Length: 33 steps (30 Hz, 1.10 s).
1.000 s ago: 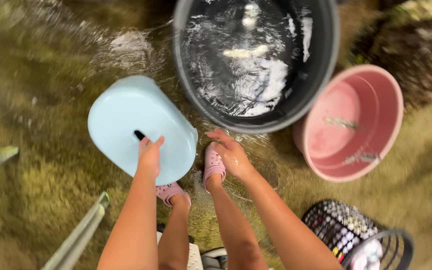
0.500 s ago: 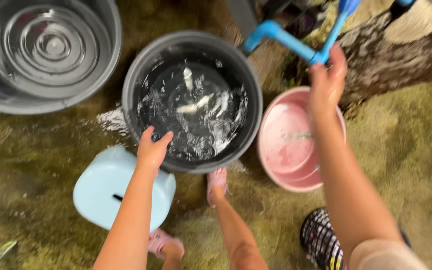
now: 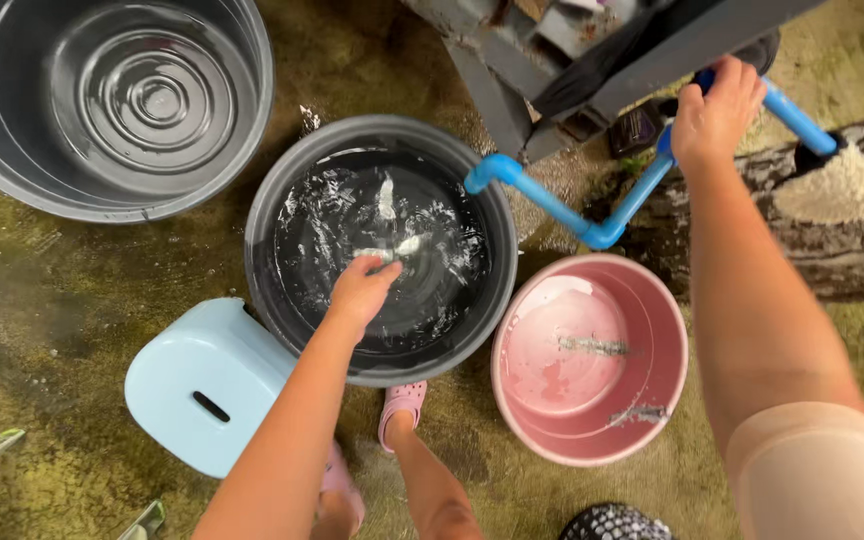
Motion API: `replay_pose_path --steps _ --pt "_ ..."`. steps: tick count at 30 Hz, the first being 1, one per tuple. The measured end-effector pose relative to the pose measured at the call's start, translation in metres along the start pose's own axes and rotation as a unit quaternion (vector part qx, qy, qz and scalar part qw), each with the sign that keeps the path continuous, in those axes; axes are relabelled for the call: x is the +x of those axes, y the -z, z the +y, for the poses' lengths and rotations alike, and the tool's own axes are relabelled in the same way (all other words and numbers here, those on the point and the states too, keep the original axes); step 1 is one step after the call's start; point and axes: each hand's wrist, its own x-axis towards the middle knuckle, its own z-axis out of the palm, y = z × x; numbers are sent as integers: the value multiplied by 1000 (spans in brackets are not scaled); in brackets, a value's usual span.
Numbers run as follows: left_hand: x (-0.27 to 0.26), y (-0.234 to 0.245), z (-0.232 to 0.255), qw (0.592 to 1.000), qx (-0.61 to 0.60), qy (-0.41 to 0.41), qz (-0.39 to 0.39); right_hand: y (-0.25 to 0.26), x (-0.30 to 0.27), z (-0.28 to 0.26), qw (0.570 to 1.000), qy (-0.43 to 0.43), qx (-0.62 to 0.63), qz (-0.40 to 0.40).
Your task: The person rinses a bucket with water from a hose, adds soap from a packet into a basin of water, and then continues rinsing the bucket and a cloth.
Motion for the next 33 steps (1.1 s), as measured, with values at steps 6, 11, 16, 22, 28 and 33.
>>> replay_pose_path --steps 6,11,16,22,28,33 --pt "29 -1 -21 999 7 -6 38 -19 19 -2 969 -198 132 60" --pt "35 -11 -20 1000 1 18 8 23 35 -1 938 -259 139 -185" --pt "41 -3 -6 999 -42 -17 5 33 49 9 961 -41 6 -274" --pt "28 -5 40 998 -50 -49 -3 44 3 -53 998 -20 59 -31" --pt "-23 6 142 996 -72 -33 -51 154 -7 -164 883 -258 381 91" --pt "-85 26 251 970 -48 -238 -3 310 106 -125 779 -192 546 243"
